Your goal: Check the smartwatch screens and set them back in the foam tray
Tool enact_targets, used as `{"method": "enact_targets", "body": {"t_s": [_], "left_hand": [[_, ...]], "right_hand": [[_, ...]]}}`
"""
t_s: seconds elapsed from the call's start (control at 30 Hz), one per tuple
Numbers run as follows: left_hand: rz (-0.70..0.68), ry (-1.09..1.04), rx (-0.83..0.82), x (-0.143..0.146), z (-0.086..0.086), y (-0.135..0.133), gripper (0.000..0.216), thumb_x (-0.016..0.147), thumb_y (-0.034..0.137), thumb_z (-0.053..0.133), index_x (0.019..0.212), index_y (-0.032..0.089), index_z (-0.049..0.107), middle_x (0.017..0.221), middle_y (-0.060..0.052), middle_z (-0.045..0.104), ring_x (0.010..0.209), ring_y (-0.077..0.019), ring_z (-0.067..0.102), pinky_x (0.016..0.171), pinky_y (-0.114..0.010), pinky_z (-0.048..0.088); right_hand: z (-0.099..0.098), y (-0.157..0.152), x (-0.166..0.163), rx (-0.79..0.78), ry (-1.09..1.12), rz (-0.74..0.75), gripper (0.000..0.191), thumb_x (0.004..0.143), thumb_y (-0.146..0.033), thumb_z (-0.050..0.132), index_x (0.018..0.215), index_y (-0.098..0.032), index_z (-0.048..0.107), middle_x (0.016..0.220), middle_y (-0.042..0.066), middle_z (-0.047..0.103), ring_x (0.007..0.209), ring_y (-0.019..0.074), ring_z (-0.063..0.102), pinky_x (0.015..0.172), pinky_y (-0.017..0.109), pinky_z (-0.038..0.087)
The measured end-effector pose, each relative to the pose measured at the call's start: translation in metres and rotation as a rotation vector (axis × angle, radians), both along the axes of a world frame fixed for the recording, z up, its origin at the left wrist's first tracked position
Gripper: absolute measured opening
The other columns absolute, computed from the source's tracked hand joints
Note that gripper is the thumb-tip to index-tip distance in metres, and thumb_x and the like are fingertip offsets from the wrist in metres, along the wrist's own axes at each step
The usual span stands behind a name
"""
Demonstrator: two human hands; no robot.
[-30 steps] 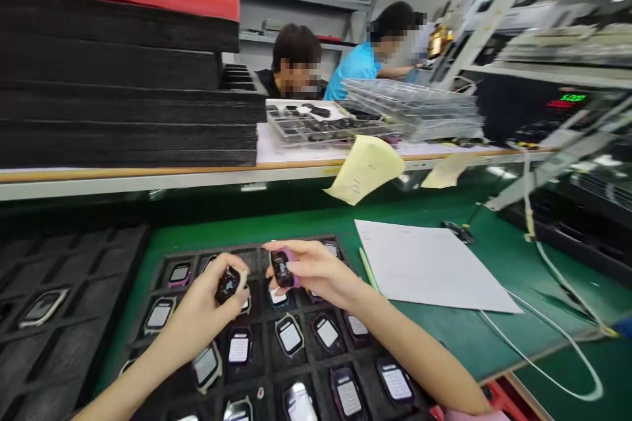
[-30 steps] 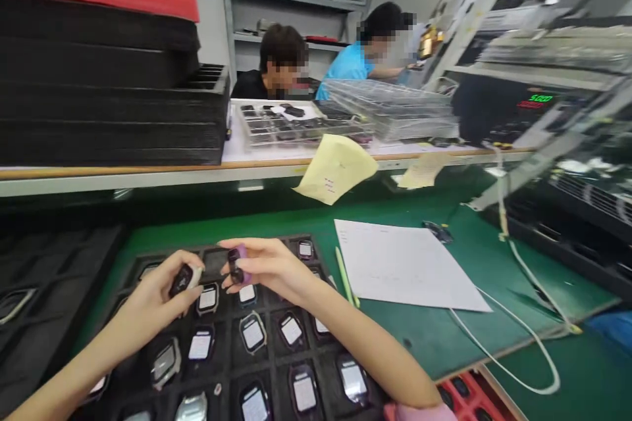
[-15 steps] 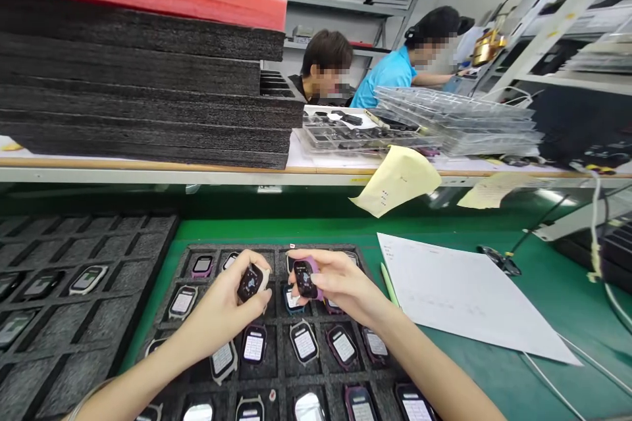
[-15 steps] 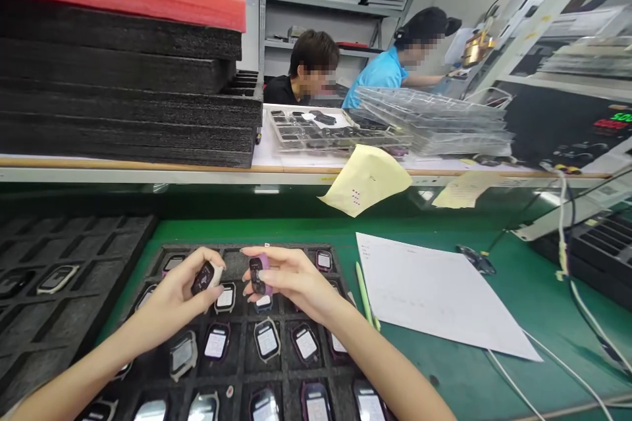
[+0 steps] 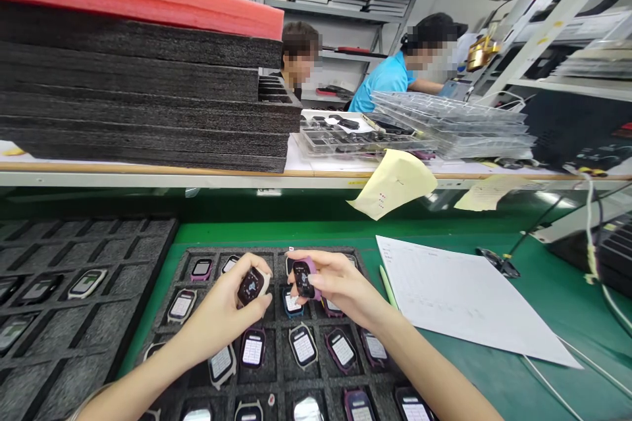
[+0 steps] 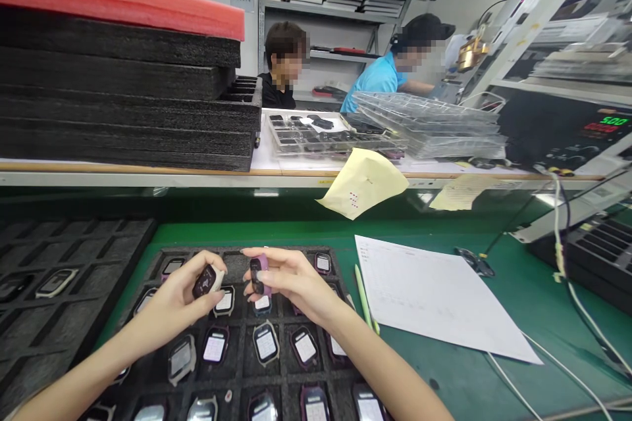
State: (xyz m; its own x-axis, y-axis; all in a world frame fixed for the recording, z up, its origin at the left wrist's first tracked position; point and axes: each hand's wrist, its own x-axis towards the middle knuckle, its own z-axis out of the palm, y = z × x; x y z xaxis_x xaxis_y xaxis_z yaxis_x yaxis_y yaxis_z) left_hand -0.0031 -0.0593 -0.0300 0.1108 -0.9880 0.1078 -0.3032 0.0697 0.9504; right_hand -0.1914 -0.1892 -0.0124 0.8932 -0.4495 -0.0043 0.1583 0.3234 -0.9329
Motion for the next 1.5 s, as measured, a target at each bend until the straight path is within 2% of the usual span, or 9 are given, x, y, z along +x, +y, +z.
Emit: {"method": "enact_targets", "body": {"t_s": [0.2, 0.4, 0.57, 0.87, 1.13, 1.23, 1.33, 1.4, 1.5], "left_hand": [[-0.021, -0.018, 0.023, 0.0, 0.001, 0.0, 0.016, 0.082, 0.01, 0.048, 0.091, 0.023, 0.047, 0.087, 0.001, 0.046, 0.084, -0.0169, 0.044, 0.076, -0.026, 0.034], [0.009, -0.005, 0.018, 0.003, -0.001, -0.002, 0.015, 0.087, 0.015, 0.049, 0.099, 0.023, 0.046, 0.088, 0.002, 0.042, 0.081, -0.0166, 0.041, 0.074, -0.026, 0.033], [-0.022, -0.029, 0.029, 0.004, -0.001, -0.002, 0.015, 0.084, 0.01, 0.046, 0.092, 0.023, 0.045, 0.085, 0.002, 0.041, 0.081, -0.0162, 0.041, 0.072, -0.027, 0.031], [-0.008, -0.042, 0.004, 0.004, 0.002, -0.002, 0.016, 0.085, 0.01, 0.048, 0.095, 0.022, 0.047, 0.088, 0.002, 0.044, 0.085, -0.0161, 0.042, 0.078, -0.027, 0.033], [0.052, 0.004, -0.046, 0.005, 0.008, 0.001, 0.015, 0.084, 0.01, 0.052, 0.091, 0.022, 0.048, 0.081, 0.004, 0.044, 0.076, -0.0131, 0.043, 0.07, -0.024, 0.037], [0.077, 0.102, -0.01, 0.006, 0.007, -0.002, 0.014, 0.085, 0.019, 0.058, 0.097, 0.022, 0.05, 0.086, 0.003, 0.045, 0.072, -0.012, 0.045, 0.063, -0.023, 0.041], [0.032, 0.304, 0.097, 0.006, 0.007, -0.006, 0.03, 0.082, 0.027, 0.063, 0.108, 0.02, 0.051, 0.085, 0.002, 0.049, 0.067, -0.012, 0.049, 0.055, -0.023, 0.044], [0.018, 0.432, 0.164, 0.006, 0.008, -0.007, 0.036, 0.079, 0.028, 0.064, 0.112, 0.018, 0.052, 0.084, 0.0, 0.054, 0.069, -0.0142, 0.054, 0.056, -0.025, 0.047], [0.048, 0.595, 0.212, 0.006, 0.006, -0.007, 0.036, 0.079, 0.028, 0.063, 0.113, 0.017, 0.056, 0.094, -0.006, 0.06, 0.083, -0.0193, 0.061, 0.064, -0.029, 0.053]], "right_hand": [[0.0, 0.0, 0.0, 0.003, 0.0, -0.006, 0.04, 0.079, -0.026, 0.08, 0.117, -0.015, 0.072, 0.093, 0.009, 0.072, 0.074, 0.0172, 0.068, 0.069, 0.027, 0.055], [0.0, -0.001, 0.0, -0.01, 0.012, -0.022, 0.042, 0.077, -0.03, 0.082, 0.116, -0.014, 0.073, 0.093, 0.01, 0.072, 0.077, 0.0195, 0.068, 0.069, 0.029, 0.055], [-0.001, 0.0, 0.0, 0.014, -0.002, 0.003, 0.042, 0.077, -0.027, 0.082, 0.116, -0.015, 0.072, 0.093, 0.009, 0.071, 0.076, 0.0187, 0.067, 0.069, 0.029, 0.055], [0.001, 0.0, -0.001, -0.017, -0.027, 0.007, 0.04, 0.08, -0.024, 0.08, 0.119, -0.018, 0.072, 0.094, 0.008, 0.071, 0.078, 0.0179, 0.068, 0.071, 0.029, 0.054], [0.001, -0.001, -0.005, -0.059, -0.007, 0.019, 0.039, 0.083, -0.025, 0.078, 0.12, -0.017, 0.07, 0.096, 0.008, 0.071, 0.081, 0.0195, 0.068, 0.072, 0.029, 0.053], [0.002, 0.0, -0.004, -0.059, -0.013, 0.025, 0.039, 0.086, -0.027, 0.075, 0.123, -0.018, 0.068, 0.096, 0.008, 0.072, 0.084, 0.0193, 0.07, 0.076, 0.029, 0.053], [0.001, -0.002, -0.001, -0.019, 0.03, 0.03, 0.038, 0.089, -0.025, 0.072, 0.125, -0.018, 0.066, 0.109, 0.01, 0.072, 0.097, 0.0238, 0.071, 0.089, 0.035, 0.052], [-0.002, -0.006, 0.0, 0.049, 0.064, 0.048, 0.037, 0.091, -0.024, 0.07, 0.127, -0.019, 0.064, 0.117, 0.013, 0.07, 0.103, 0.0274, 0.07, 0.096, 0.042, 0.05], [-0.009, -0.011, 0.001, 0.158, 0.096, 0.08, 0.036, 0.091, -0.024, 0.068, 0.125, -0.015, 0.063, 0.122, 0.016, 0.068, 0.106, 0.031, 0.069, 0.101, 0.05, 0.047]]}}
